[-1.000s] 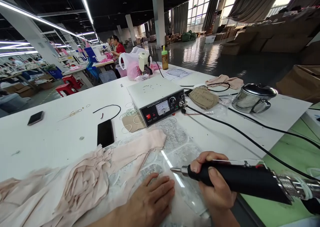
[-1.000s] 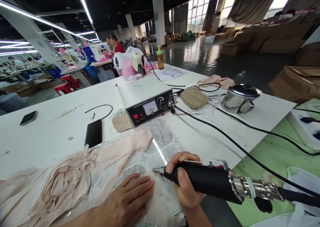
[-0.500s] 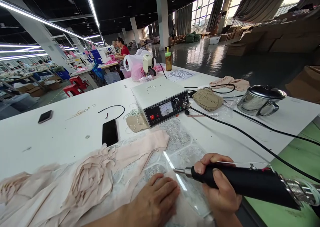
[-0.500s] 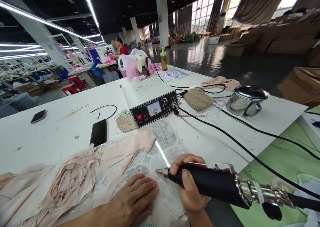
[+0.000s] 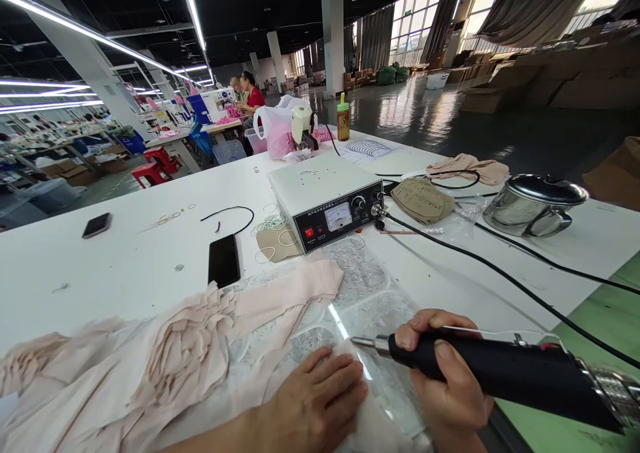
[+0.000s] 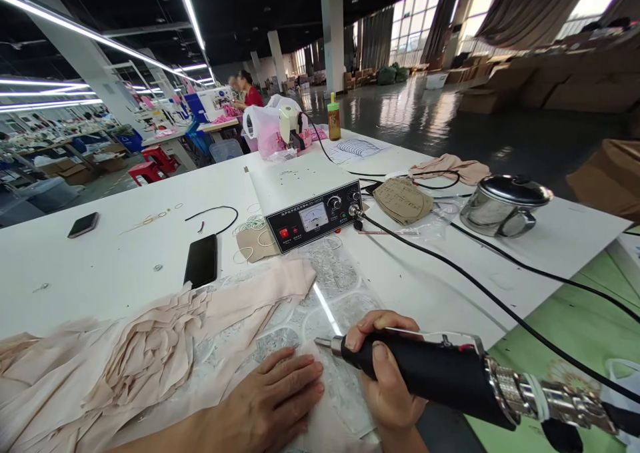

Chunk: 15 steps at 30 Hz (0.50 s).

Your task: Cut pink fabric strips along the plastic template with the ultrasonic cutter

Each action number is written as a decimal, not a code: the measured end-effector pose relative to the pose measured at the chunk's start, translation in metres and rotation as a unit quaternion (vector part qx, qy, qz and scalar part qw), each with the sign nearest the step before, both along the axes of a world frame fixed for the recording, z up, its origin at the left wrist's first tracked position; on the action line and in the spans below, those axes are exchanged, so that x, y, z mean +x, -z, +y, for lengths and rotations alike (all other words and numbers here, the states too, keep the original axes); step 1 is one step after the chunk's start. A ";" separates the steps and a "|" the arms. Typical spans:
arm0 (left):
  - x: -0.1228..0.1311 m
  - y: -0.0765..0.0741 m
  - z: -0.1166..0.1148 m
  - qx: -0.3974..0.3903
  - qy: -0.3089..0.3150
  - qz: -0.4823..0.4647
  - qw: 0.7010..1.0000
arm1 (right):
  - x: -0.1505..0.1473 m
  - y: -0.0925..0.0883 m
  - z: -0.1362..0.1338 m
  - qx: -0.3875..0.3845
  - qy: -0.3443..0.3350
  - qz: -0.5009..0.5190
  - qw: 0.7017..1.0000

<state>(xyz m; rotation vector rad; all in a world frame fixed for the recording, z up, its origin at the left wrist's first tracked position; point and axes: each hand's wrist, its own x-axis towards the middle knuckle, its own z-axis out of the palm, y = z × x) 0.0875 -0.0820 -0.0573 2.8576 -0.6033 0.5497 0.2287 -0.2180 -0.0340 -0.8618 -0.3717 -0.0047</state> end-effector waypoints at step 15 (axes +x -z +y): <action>0.002 -0.026 -0.002 0.001 -0.005 0.052 0.999 | -0.005 -0.007 -0.021 -0.025 -0.019 0.001 1.000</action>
